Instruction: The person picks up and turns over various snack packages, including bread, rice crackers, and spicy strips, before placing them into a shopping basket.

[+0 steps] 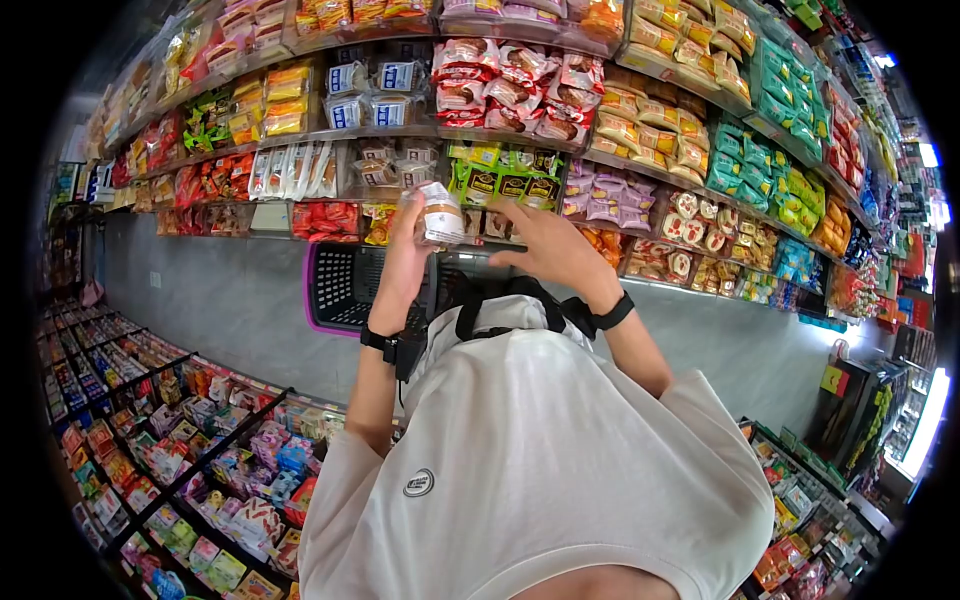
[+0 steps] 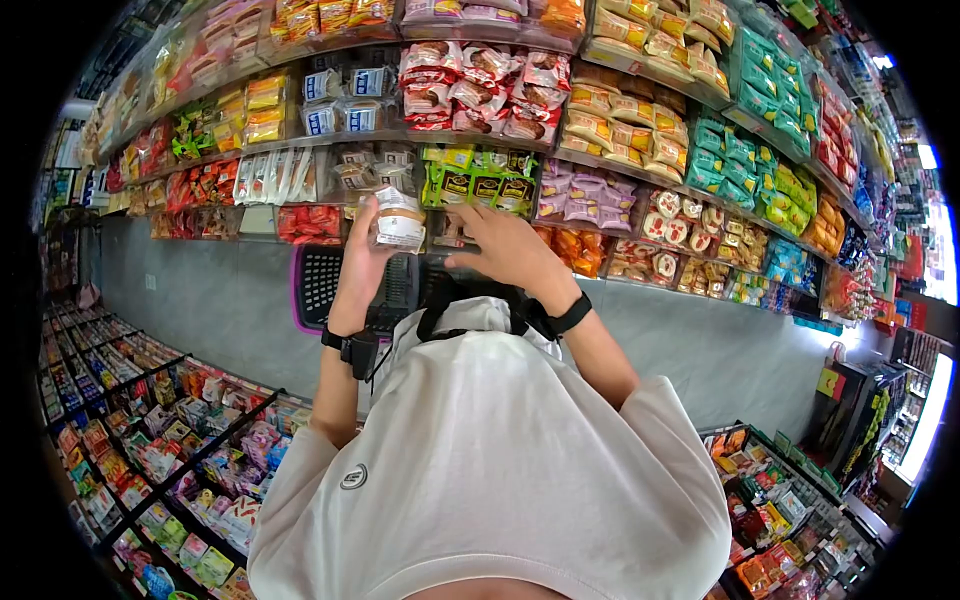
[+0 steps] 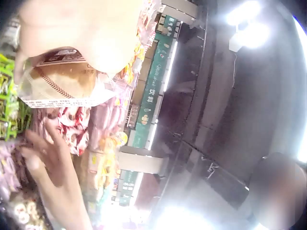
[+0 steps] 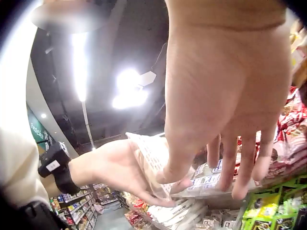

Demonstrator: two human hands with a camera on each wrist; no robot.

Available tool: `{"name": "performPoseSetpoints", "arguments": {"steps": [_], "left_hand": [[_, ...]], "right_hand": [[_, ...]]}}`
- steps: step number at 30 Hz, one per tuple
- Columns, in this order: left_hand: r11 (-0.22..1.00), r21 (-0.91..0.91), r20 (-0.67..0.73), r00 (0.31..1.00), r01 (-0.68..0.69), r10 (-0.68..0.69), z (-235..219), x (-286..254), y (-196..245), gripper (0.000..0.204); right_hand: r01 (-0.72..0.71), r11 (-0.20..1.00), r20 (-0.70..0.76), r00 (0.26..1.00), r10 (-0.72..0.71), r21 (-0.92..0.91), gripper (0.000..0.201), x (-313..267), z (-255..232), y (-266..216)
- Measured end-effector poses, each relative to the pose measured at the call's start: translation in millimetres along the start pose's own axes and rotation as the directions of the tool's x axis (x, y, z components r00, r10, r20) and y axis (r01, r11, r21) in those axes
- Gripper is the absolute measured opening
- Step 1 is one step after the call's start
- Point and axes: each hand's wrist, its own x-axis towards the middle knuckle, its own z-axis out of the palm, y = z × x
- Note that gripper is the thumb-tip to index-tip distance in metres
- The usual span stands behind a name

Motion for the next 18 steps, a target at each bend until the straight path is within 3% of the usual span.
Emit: {"name": "performPoseSetpoints", "arguments": {"steps": [2,5,6,8,9,10,11,15,17,18], "left_hand": [[0.998,0.051,-0.041,0.999,-0.029,0.032,-20.2,10.1,8.1,0.055],[0.96,0.234,-0.095,0.979,-0.153,0.179,-73.4,47.7,1.2,0.061],[0.961,0.231,-0.093,0.98,-0.151,0.176,-86.6,54.6,3.6,0.061],[0.89,0.455,-0.149,0.985,-0.012,0.089,-108.7,69.0,10.0,0.07],[0.871,0.48,-0.124,0.975,-0.101,0.182,-128.4,87.9,-1.6,0.078],[0.874,0.476,-0.117,0.978,-0.1,0.175,-136.5,101.0,-3.7,0.078],[0.865,0.488,-0.107,0.976,-0.117,0.192,-144.5,114.0,-6.5,0.078],[0.815,0.57,-0.068,0.983,-0.104,0.172,-173.9,170.1,-24.6,0.082],[0.67,0.74,-0.029,0.991,-0.065,0.128,-199.7,214.1,-47.8,0.087],[0.675,0.736,-0.025,0.993,-0.058,0.113,-203.3,226.3,-62.4,0.087]], "right_hand": [[-0.111,0.994,0.139,0.984,0.108,0.01,0.064,-0.5,-1.4,8.8],[-0.185,0.983,0.116,0.976,0.185,-0.011,0.055,-13.2,1.5,24.9],[-0.244,0.969,0.115,0.963,0.245,-0.022,0.052,-19.5,5.9,34.2],[-0.293,0.951,0.124,0.945,0.304,-0.094,0.051,-30.0,7.3,42.9],[-0.387,0.906,0.144,0.9,0.412,-0.172,0.051,-35.8,7.1,42.2],[-0.472,0.845,0.153,0.843,0.516,-0.253,0.051,-42.9,7.0,42.1],[-0.439,0.852,0.053,0.88,0.471,-0.286,0.049,-55.5,11.7,44.2],[-0.51,0.833,0.055,0.845,0.531,-0.215,0.047,-86.6,18.9,43.0],[-0.632,0.753,0.064,0.757,0.65,-0.183,0.044,-92.4,21.8,29.0],[-0.642,0.743,0.067,0.746,0.662,-0.188,0.044,-96.5,25.6,23.4]]}}
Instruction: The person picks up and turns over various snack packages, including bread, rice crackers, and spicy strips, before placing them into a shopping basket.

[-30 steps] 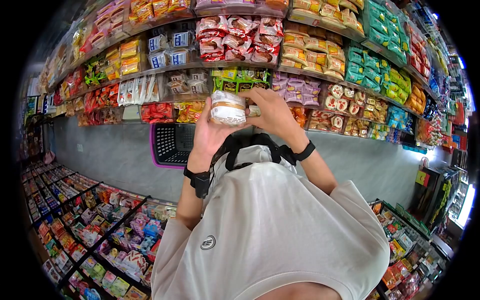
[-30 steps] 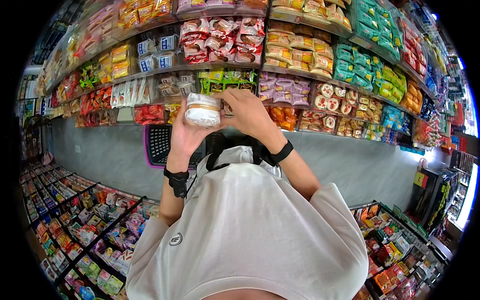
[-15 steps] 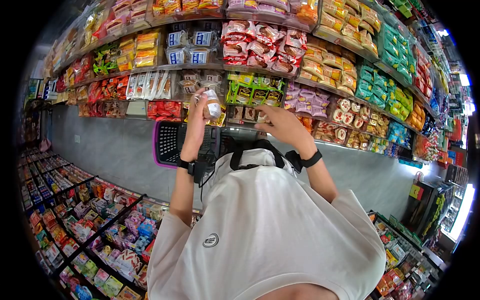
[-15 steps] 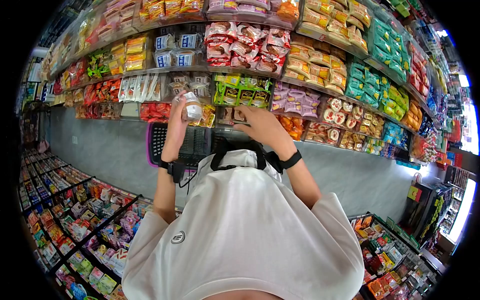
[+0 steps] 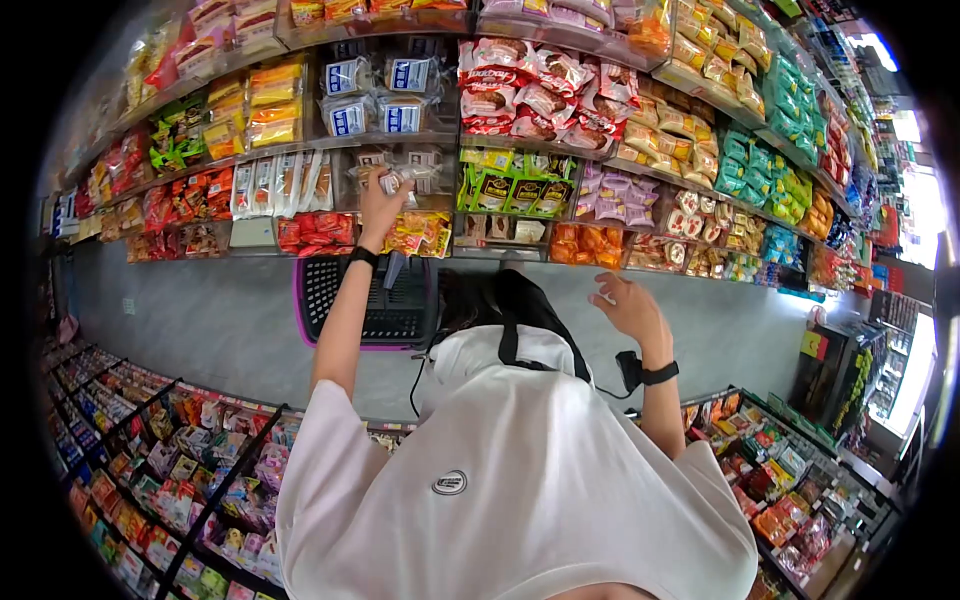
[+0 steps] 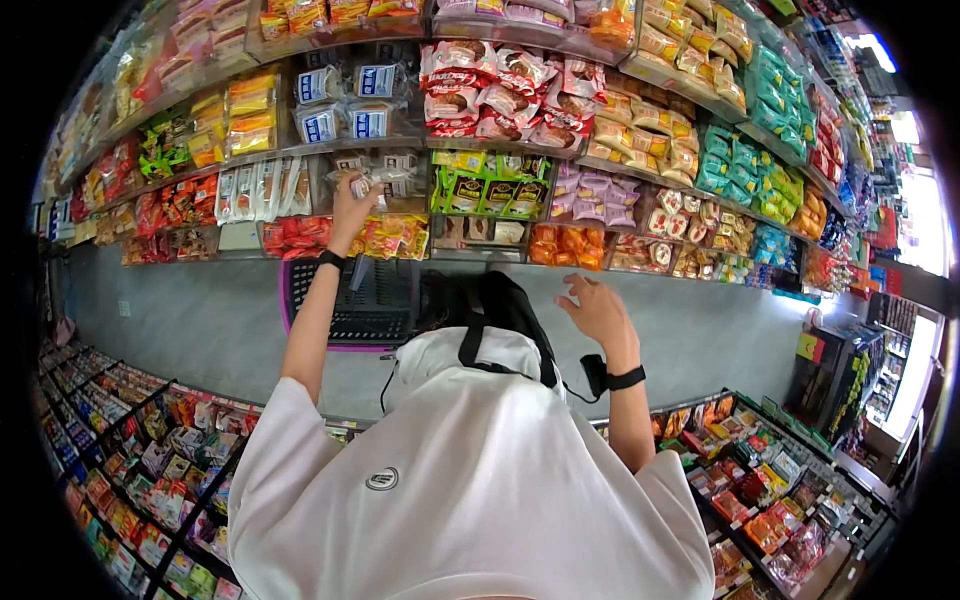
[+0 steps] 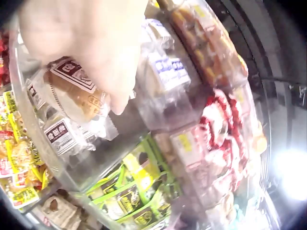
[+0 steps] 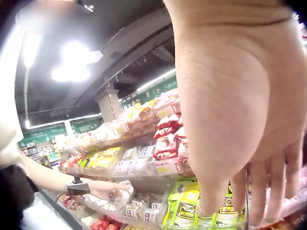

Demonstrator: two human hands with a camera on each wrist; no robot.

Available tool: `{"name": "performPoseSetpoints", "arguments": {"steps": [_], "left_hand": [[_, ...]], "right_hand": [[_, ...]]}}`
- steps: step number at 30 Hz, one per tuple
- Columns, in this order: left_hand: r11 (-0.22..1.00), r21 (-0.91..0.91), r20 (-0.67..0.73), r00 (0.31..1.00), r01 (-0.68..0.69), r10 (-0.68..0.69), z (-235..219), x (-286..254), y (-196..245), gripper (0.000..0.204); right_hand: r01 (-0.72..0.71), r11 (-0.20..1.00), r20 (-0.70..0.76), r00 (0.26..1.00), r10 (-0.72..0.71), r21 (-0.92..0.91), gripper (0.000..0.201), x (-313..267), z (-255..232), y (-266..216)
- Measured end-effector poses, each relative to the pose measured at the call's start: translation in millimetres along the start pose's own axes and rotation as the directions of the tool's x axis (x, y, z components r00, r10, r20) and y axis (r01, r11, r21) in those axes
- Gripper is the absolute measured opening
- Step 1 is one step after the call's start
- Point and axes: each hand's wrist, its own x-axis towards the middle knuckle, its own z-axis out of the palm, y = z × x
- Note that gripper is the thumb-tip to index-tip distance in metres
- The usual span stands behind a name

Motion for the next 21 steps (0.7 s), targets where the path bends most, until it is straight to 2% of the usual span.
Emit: {"name": "performPoseSetpoints", "arguments": {"steps": [2,4,7,8,10,11,14,18,20,21], "left_hand": [[0.907,0.397,-0.188,0.954,-0.142,0.232,20.0,15.5,-16.7,0.086],[0.929,0.331,-0.159,0.96,-0.168,0.23,36.2,26.7,-24.3,0.084],[0.864,0.478,-0.139,0.958,-0.159,0.253,57.1,39.7,-40.6,0.091],[0.867,0.475,-0.138,0.96,-0.151,0.242,61.8,40.6,-46.1,0.091],[0.849,0.526,-0.051,0.995,-0.05,0.091,68.7,36.6,-45.0,0.091],[0.822,0.566,-0.013,0.996,-0.066,0.088,72.7,43.0,-66.7,0.1],[0.875,0.481,0.071,0.997,-0.06,0.029,63.9,35.5,-65.8,0.109],[0.84,0.53,0.09,0.992,-0.12,0.085,48.9,20.7,-54.5,0.112],[0.781,0.613,0.018,0.99,-0.12,0.138,43.6,9.4,-41.6,0.104],[0.773,0.616,-0.021,0.978,-0.152,0.209,44.6,5.6,-43.4,0.098]], "right_hand": [[-0.073,0.997,0.036,0.997,0.072,0.006,0.043,-10.5,9.8,-4.9],[-0.125,0.991,0.064,0.99,0.122,0.039,0.04,-23.7,21.3,-8.4],[-0.201,0.977,0.116,0.975,0.192,0.072,0.036,-38.9,35.4,-13.2],[-0.227,0.97,0.136,0.967,0.215,0.082,0.035,-43.2,38.7,-14.3],[-0.256,0.965,0.15,0.958,0.246,0.058,0.035,-51.4,44.2,-15.0],[-0.271,0.961,0.156,0.953,0.259,0.058,0.035,-55.2,45.1,-14.6],[-0.272,0.959,0.137,0.956,0.26,0.081,0.035,-66.6,42.4,-15.0],[-0.227,0.965,0.082,0.973,0.217,0.133,0.034,-70.9,39.7,-8.3],[-0.222,0.964,0.076,0.974,0.213,0.145,0.033,-72.8,37.2,-3.5],[-0.223,0.962,0.076,0.974,0.213,0.159,0.032,-76.4,35.5,1.1]]}}
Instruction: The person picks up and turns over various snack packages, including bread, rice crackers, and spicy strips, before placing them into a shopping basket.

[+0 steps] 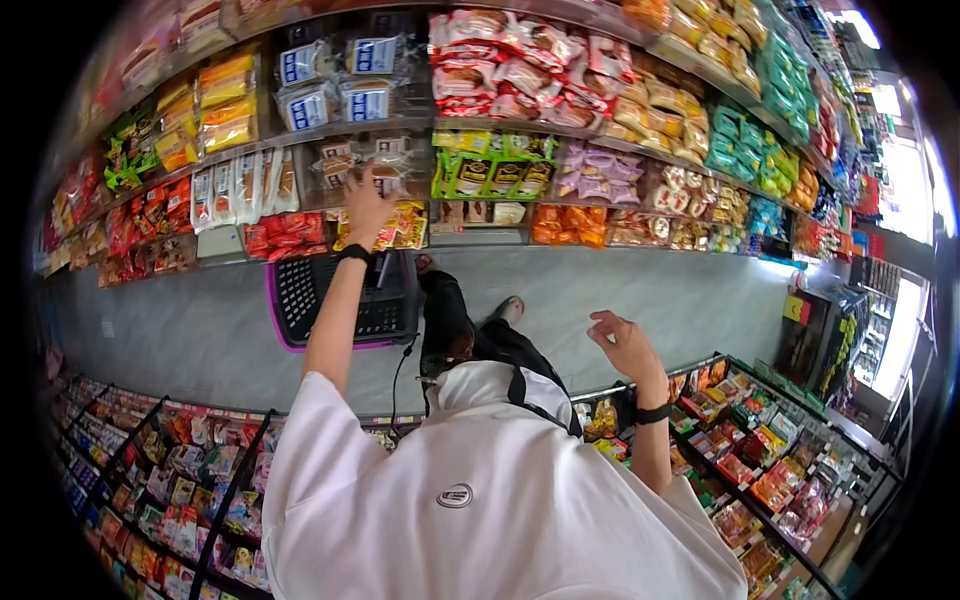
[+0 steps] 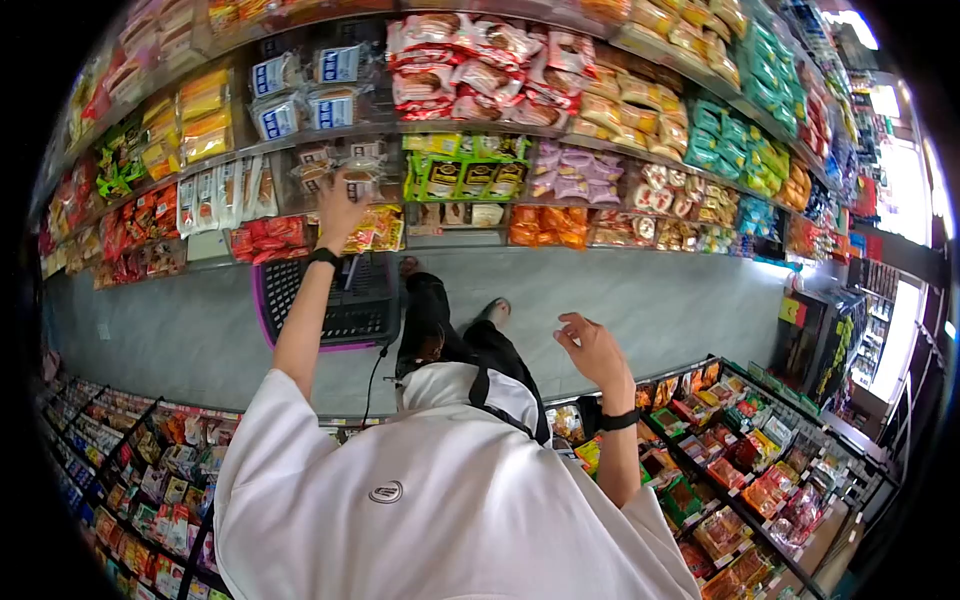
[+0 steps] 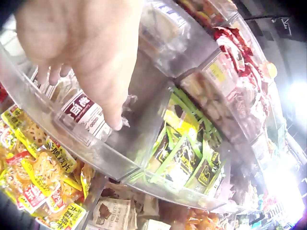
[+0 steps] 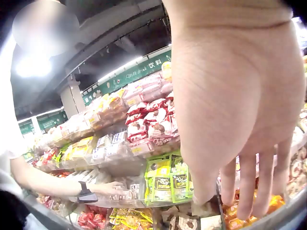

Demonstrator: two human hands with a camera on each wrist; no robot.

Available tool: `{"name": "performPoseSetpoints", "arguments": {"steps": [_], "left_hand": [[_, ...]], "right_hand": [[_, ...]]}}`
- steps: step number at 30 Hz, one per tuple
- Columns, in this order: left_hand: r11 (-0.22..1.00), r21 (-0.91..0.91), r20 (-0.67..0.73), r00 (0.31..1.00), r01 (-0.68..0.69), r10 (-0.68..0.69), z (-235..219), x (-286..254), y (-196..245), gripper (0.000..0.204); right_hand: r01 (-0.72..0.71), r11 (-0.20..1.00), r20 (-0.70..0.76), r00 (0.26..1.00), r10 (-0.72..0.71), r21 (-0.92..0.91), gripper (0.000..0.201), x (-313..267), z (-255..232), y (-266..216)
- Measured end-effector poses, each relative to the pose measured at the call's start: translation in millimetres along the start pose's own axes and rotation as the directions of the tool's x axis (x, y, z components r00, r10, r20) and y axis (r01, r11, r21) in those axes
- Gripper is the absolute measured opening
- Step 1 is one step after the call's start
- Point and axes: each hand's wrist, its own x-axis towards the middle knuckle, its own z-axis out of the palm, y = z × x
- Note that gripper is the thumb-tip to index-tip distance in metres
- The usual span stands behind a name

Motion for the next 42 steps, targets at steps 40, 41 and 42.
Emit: {"name": "performPoseSetpoints", "arguments": {"steps": [40,41,42], "left_hand": [[0.768,-0.191,0.358,0.685,-0.611,0.634,147.5,-241.5,578.3,0.026],[0.77,-0.194,0.367,0.683,-0.607,0.631,165.7,-225.2,588.4,0.026],[0.784,-0.173,0.338,0.712,-0.596,0.616,191.2,-202.6,589.5,0.03]], "right_hand": [[-0.117,0.799,-0.42,0.801,0.427,0.59,0.027,-250.4,134.5,524.0],[-0.127,0.772,-0.414,0.784,0.462,0.623,0.024,-250.1,140.2,528.5],[-0.136,0.745,-0.405,0.769,0.495,0.653,0.021,-251.8,142.6,532.7]]}}
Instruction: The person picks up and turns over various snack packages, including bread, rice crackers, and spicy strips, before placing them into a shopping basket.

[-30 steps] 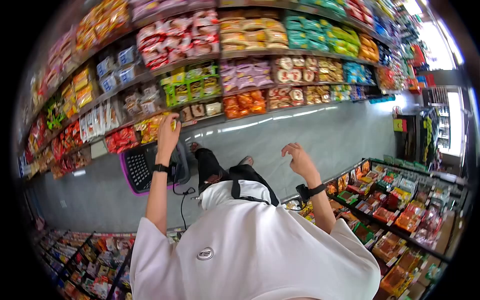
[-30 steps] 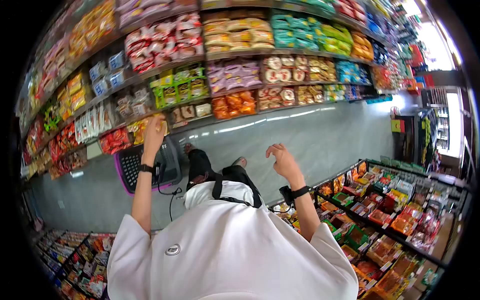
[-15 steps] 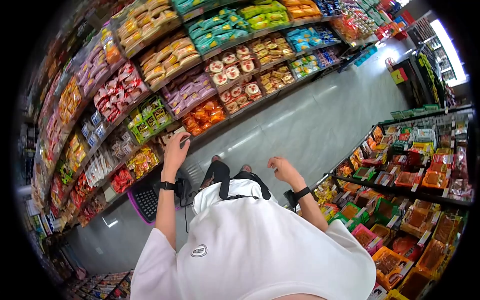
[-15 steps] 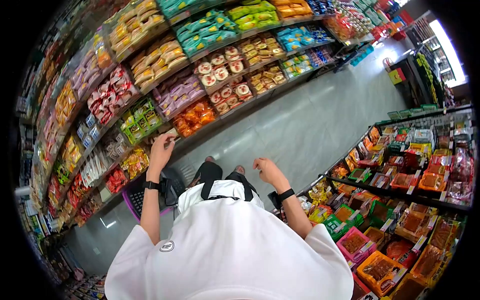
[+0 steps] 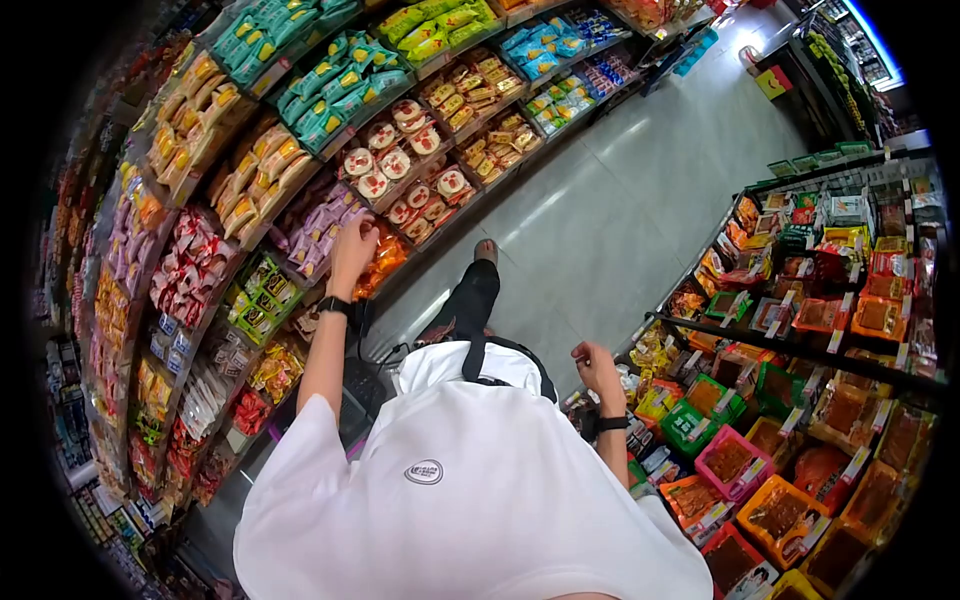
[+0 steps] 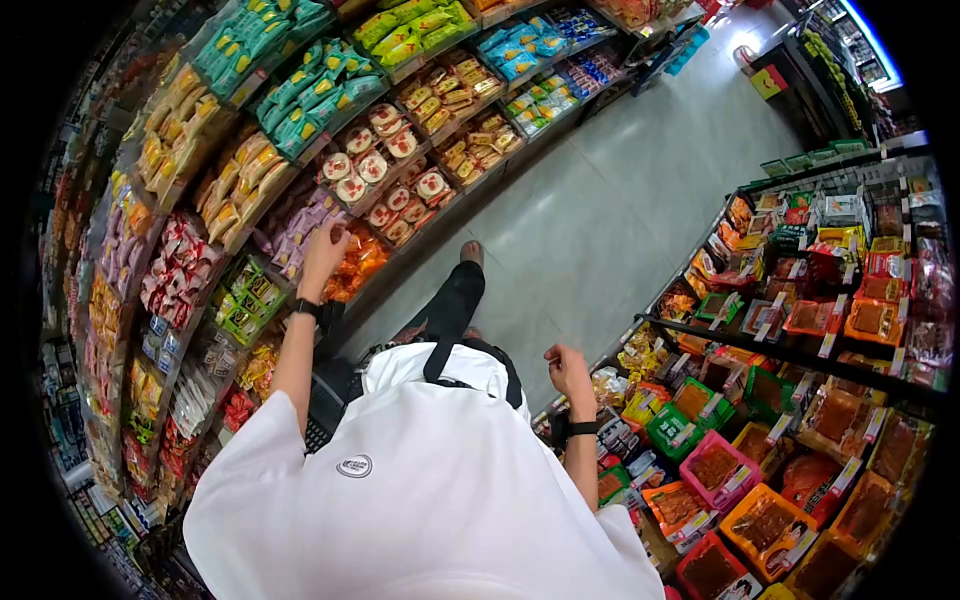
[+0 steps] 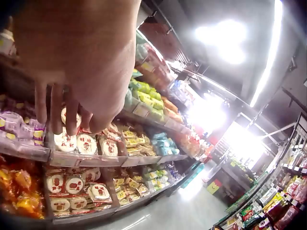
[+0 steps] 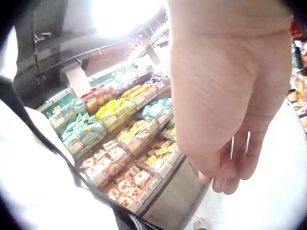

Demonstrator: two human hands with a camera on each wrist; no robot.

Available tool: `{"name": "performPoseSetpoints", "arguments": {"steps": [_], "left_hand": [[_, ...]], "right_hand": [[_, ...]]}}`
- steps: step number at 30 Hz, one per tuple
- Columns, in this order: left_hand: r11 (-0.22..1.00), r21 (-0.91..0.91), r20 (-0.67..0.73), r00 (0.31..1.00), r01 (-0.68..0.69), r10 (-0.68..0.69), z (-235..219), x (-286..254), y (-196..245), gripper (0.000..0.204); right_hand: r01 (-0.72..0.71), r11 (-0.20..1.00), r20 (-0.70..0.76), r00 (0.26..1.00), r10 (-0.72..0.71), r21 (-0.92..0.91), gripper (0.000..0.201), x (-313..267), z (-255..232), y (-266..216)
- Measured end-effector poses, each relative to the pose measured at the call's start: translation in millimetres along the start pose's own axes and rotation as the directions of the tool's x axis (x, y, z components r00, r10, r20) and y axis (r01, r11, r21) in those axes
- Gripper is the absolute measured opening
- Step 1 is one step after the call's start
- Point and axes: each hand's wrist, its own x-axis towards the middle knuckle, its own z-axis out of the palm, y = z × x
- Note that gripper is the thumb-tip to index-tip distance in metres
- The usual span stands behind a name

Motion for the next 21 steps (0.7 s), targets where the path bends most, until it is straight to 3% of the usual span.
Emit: {"name": "performPoseSetpoints", "arguments": {"steps": [2,4,5,7,8,9,11,15,21], "left_hand": [[0.999,0.009,-0.037,0.999,0.033,-0.032,23.5,47.6,-27.9,0.035],[0.969,0.163,-0.069,0.982,0.187,-0.178,39.7,93.4,-44.5,0.059],[0.967,0.159,-0.062,0.98,0.197,-0.19,49.8,110.9,-51.3,0.059],[0.91,0.231,-0.247,0.926,0.344,-0.287,55.5,141.6,-45.0,0.088],[0.888,0.148,-0.194,0.893,0.435,-0.406,55.3,154.4,-46.4,0.109],[0.883,0.139,-0.185,0.888,0.448,-0.421,62.6,164.7,-48.1,0.109],[0.826,0.253,-0.333,0.847,0.504,-0.415,82.0,185.9,-63.9,0.115],[0.706,0.275,-0.325,0.754,0.652,-0.57,88.0,207.0,-61.4,0.117],[0.681,0.212,-0.301,0.71,0.701,-0.637,85.2,200.6,-57.1,0.115]], "right_hand": [[-0.069,0.997,0.013,0.998,0.069,-0.036,0.021,3.2,-10.7,-3.0],[-0.142,0.986,0.015,0.989,0.144,-0.083,0.02,18.0,-23.5,-6.9],[-0.148,0.985,0.023,0.988,0.151,-0.092,0.02,27.7,-29.3,-7.7],[-0.197,0.973,0.048,0.978,0.203,-0.118,0.019,56.1,-48.0,-10.5],[-0.19,0.969,0.069,0.977,0.202,-0.156,0.02,74.2,-55.6,-10.8],[-0.194,0.966,0.076,0.975,0.209,-0.173,0.02,89.7,-72.6,-18.9],[-0.171,0.972,0.11,0.976,0.19,-0.162,0.022,136.2,-95.0,-41.4],[-0.097,0.971,0.105,0.987,0.122,-0.218,0.022,214.8,-145.9,-95.5],[-0.052,0.976,0.128,0.989,0.08,-0.213,0.018,278.4,-174.4,-126.4]]}}
